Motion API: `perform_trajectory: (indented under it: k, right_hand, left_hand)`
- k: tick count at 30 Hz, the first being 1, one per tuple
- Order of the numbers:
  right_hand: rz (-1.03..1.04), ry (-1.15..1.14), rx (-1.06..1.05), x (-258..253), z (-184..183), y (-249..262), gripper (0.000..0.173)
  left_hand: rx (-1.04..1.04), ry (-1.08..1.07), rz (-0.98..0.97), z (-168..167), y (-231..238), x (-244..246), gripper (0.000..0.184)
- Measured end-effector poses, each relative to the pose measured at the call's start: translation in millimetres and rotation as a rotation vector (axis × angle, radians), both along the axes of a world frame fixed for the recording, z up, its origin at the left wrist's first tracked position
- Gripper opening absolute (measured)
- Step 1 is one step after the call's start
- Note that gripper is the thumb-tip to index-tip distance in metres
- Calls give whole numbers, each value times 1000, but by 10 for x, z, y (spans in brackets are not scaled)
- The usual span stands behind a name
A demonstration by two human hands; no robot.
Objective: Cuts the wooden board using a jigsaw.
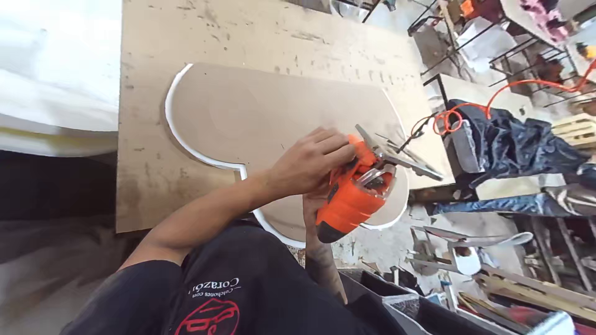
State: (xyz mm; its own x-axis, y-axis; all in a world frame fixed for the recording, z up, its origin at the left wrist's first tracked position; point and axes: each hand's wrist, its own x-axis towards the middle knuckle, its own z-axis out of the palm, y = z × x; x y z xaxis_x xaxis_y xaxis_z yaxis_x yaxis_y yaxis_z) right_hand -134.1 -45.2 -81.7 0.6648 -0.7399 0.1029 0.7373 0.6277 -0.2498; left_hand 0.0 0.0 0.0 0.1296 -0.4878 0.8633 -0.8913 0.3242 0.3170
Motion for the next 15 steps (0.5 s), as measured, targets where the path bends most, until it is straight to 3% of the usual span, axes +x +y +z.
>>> perform_trajectory:
  k: [1, 4, 5, 6, 8, 9, 15]
  right_hand:
    - [159, -151, -35, -33, -135, -79, 22]
    - [420, -262, -246, -80, -366, -296, 28]
    - [546, -369, -221, -72, -486, -410, 31]
    - [602, -345, -42, -104, -423, -383, 31]
    - [612, -273, 271, -111, -174, -232, 30]
    - [601, -258, 325, -100, -103, -177, 30]
    - [457, -274, 308, -106, -431, -230, 34]
  left_hand:
    - [-23, -12, 8, -57, -22, 15, 8]
    - [-66, -43, 15, -180, -78, 55, 11]
    - [-42, -50, 17, -206, -91, 69, 12]
    - [-5, -48, 14, -230, -100, 85, 13]
    - [16, -26, 6, -270, -128, 131, 12]
    - [2, -3, 3, -285, -147, 151, 13]
    - [65, 232, 3, -258, -106, 105, 13]
